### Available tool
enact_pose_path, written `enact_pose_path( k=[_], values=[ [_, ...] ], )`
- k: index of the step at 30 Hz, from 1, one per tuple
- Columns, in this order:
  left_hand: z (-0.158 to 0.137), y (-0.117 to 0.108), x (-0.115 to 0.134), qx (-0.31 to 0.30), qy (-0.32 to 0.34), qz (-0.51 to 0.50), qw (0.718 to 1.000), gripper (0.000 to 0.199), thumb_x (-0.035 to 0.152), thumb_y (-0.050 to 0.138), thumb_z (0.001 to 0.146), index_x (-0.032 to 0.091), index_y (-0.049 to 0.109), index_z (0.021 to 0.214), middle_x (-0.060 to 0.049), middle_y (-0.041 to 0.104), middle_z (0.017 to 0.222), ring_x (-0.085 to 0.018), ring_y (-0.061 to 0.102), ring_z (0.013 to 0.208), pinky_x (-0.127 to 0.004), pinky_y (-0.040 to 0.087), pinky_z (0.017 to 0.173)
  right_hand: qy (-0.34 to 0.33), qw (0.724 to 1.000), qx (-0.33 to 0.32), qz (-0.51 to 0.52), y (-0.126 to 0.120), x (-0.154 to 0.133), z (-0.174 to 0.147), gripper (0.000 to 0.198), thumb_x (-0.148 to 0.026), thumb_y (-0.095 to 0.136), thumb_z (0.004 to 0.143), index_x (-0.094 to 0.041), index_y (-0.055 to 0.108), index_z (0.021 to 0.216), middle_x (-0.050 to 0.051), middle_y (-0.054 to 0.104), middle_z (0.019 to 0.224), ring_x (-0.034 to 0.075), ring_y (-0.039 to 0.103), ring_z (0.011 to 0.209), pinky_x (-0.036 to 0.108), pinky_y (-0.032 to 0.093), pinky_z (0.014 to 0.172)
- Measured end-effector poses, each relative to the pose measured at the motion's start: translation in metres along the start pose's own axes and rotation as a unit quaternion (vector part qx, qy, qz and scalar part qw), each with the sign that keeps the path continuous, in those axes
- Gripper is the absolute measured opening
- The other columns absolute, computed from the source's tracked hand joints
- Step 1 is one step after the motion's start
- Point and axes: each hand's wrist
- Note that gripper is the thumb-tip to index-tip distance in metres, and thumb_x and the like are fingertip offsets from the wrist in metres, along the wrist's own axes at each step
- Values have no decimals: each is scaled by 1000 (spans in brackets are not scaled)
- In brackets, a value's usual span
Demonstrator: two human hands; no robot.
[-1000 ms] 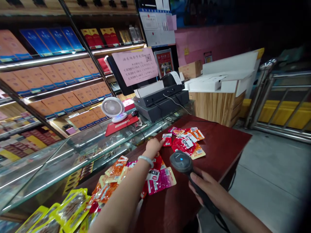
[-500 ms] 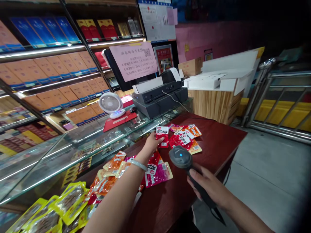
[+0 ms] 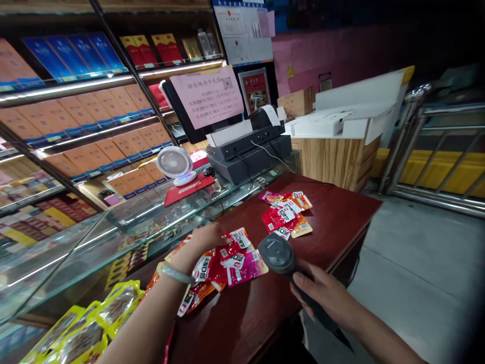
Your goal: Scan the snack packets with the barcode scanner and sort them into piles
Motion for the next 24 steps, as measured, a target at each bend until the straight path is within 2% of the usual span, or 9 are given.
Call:
enact_pose_path(
  k=[1, 3, 7, 9, 13, 16, 18, 21, 24],
  values=[
    [0, -3, 0, 10, 4, 67, 998, 38, 50, 82, 61, 23, 71, 85, -9, 75, 92, -34, 67, 100, -47, 45, 93, 1, 1000, 4, -3, -1, 1, -1, 59, -68, 61, 83, -17, 56, 114, -8, 51, 59, 5, 40, 39, 17, 31, 39],
    [2, -2, 14, 30, 33, 98, 994, 36, 53, 75, 69, 26, 72, 93, -10, 74, 104, -35, 64, 107, -48, 42, 97, 4, 1000, 17, -6, -4, 2, -3, 63, -70, 61, 82, -17, 55, 116, -8, 51, 60, 6, 41, 40, 17, 32, 40],
    [18, 24, 78, 47, 160, -10, 986, 33, 50, 66, 82, 25, 72, 103, -8, 73, 108, -24, 65, 104, -32, 45, 93, 17, 998, 54, -13, -10, 4, -8, 75, -75, 62, 77, -15, 53, 123, -9, 50, 57, 6, 40, 39, 18, 30, 39],
    [30, 40, 112, 63, 193, -41, 978, 37, 50, 62, 84, 23, 71, 108, -9, 72, 111, -23, 64, 106, -30, 44, 94, 16, 997, 69, -13, -14, 6, -12, 75, -74, 63, 77, -15, 55, 123, -9, 49, 57, 7, 40, 40, 18, 31, 40],
    [52, 54, 155, 23, 187, -13, 982, 60, 63, 68, 73, 19, 68, 113, -16, 67, 120, -31, 61, 114, -36, 46, 95, 17, 994, 107, 5, -20, 14, -20, 66, -69, 63, 81, -19, 58, 124, -7, 52, 59, 9, 45, 43, 20, 37, 44],
    [60, 51, 161, -31, 146, 10, 989, 71, 68, 74, 63, 16, 65, 111, -20, 67, 120, -36, 61, 114, -38, 48, 90, 11, 992, 122, -2, -24, 17, -26, 63, -67, 64, 82, -19, 60, 122, -6, 53, 58, 9, 46, 44, 20, 38, 45],
    [61, 48, 154, -32, 131, -22, 991, 67, 64, 73, 67, 17, 62, 113, -18, 68, 119, -33, 64, 110, -35, 49, 87, 10, 992, 128, -5, -24, 17, -27, 64, -68, 65, 80, -18, 61, 121, -6, 54, 59, 9, 46, 44, 20, 37, 44],
    [55, 50, 137, -4, 130, -138, 982, 50, 53, 70, 78, 18, 59, 112, -12, 71, 111, -24, 68, 98, -28, 50, 80, 16, 991, 131, 10, -22, 16, -26, 69, -69, 65, 79, -18, 58, 124, -6, 54, 59, 8, 45, 42, 20, 36, 43],
    [42, 55, 119, -23, 125, -285, 950, 38, 47, 67, 83, 18, 57, 105, -7, 73, 99, -18, 69, 84, -24, 50, 69, 14, 993, 110, 29, -17, 16, -24, 69, -69, 64, 80, -18, 55, 126, -7, 51, 59, 9, 44, 41, 21, 35, 42]
  ],
)
Point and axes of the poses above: each hand's wrist, its own z-axis towards the middle knuckle, its own y-axis out of the palm, x = y × z
